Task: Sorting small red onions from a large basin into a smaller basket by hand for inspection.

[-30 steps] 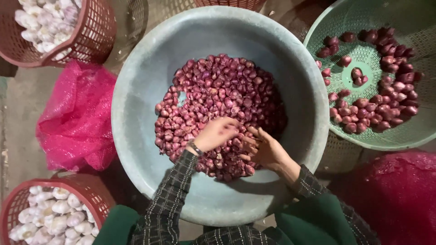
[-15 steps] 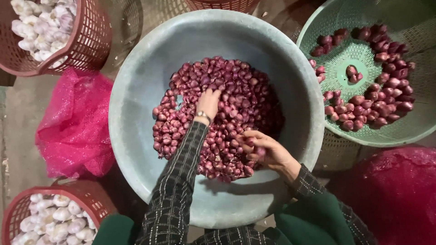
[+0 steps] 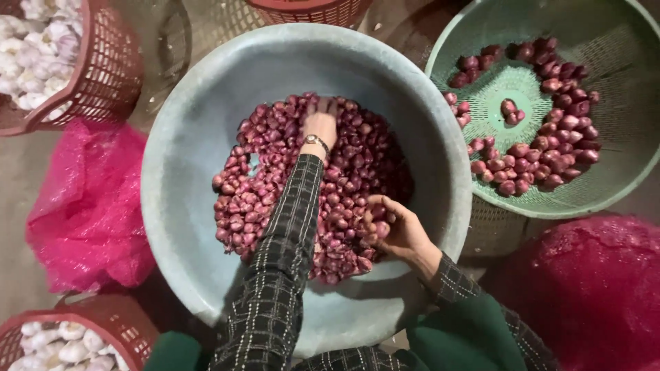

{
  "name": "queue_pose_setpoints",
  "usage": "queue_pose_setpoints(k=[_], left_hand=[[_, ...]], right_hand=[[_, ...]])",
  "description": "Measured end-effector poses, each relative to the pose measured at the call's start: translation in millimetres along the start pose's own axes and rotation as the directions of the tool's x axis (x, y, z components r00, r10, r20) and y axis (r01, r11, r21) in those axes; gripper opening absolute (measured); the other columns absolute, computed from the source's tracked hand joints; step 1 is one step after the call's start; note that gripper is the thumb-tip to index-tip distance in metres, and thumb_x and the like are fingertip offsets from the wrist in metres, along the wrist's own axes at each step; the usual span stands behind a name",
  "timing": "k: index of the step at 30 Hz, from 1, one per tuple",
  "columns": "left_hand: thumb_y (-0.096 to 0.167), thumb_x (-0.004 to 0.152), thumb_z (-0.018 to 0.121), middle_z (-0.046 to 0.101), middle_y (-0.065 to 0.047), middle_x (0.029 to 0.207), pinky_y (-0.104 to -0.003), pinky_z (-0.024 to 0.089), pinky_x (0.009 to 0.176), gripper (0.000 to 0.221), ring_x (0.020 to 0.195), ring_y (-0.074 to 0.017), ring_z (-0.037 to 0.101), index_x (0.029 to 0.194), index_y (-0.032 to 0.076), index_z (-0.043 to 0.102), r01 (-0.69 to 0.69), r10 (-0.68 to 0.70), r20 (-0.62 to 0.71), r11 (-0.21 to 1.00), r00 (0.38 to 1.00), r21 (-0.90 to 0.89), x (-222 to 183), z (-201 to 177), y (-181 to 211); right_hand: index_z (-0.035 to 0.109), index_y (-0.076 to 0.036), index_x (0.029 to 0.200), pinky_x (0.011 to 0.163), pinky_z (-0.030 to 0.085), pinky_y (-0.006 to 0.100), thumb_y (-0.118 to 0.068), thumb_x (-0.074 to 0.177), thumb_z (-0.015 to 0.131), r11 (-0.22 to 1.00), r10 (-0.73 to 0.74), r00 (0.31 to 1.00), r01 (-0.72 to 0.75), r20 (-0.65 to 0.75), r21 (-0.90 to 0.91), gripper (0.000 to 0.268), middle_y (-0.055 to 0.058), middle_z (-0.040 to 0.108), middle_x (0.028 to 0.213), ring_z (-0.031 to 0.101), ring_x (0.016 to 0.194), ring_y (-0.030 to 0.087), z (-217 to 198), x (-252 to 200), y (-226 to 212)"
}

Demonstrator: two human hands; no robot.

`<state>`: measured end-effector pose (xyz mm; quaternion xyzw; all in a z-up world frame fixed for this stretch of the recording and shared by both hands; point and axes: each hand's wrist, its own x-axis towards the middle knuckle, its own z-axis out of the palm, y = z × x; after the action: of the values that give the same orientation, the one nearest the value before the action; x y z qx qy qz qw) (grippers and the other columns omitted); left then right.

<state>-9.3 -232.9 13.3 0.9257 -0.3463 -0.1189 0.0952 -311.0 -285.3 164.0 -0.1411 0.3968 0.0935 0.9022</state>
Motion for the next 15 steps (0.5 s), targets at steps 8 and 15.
queue_pose_setpoints(k=[8, 15], left_hand=[[0.02, 0.089, 0.068, 0.047, -0.035, 0.136, -0.053, 0.061, 0.096, 0.046, 0.105, -0.0467, 0.07, 0.134, 0.013, 0.059, 0.201, -0.182, 0.121, 0.964, 0.976, -0.174, -41, 42, -18], [0.019, 0.11, 0.043, 0.072, -0.014, 0.08, -0.035, 0.06, 0.069, 0.024, 0.071, -0.0234, 0.073, 0.115, 0.006, 0.063, 0.086, 0.081, 0.134, 0.434, 0.988, -0.897, -156, -22, 20]], right_hand=[[0.063, -0.005, 0.095, 0.04, 0.025, 0.022, -0.025, 0.092, 0.066, 0.971, -0.087, 0.995, 0.073, -0.049, -0.23, 0.02, 0.022, 0.059, 0.07, 0.051, 0.05, 0.024, -1, -4, 3], [0.066, -0.004, 0.125, 0.044, 0.051, 0.03, -0.017, 0.09, 0.072, 0.905, -0.245, 0.96, 0.175, -0.138, -0.388, 0.038, 0.018, 0.062, 0.086, 0.067, 0.064, 0.027, -3, 3, 7]])
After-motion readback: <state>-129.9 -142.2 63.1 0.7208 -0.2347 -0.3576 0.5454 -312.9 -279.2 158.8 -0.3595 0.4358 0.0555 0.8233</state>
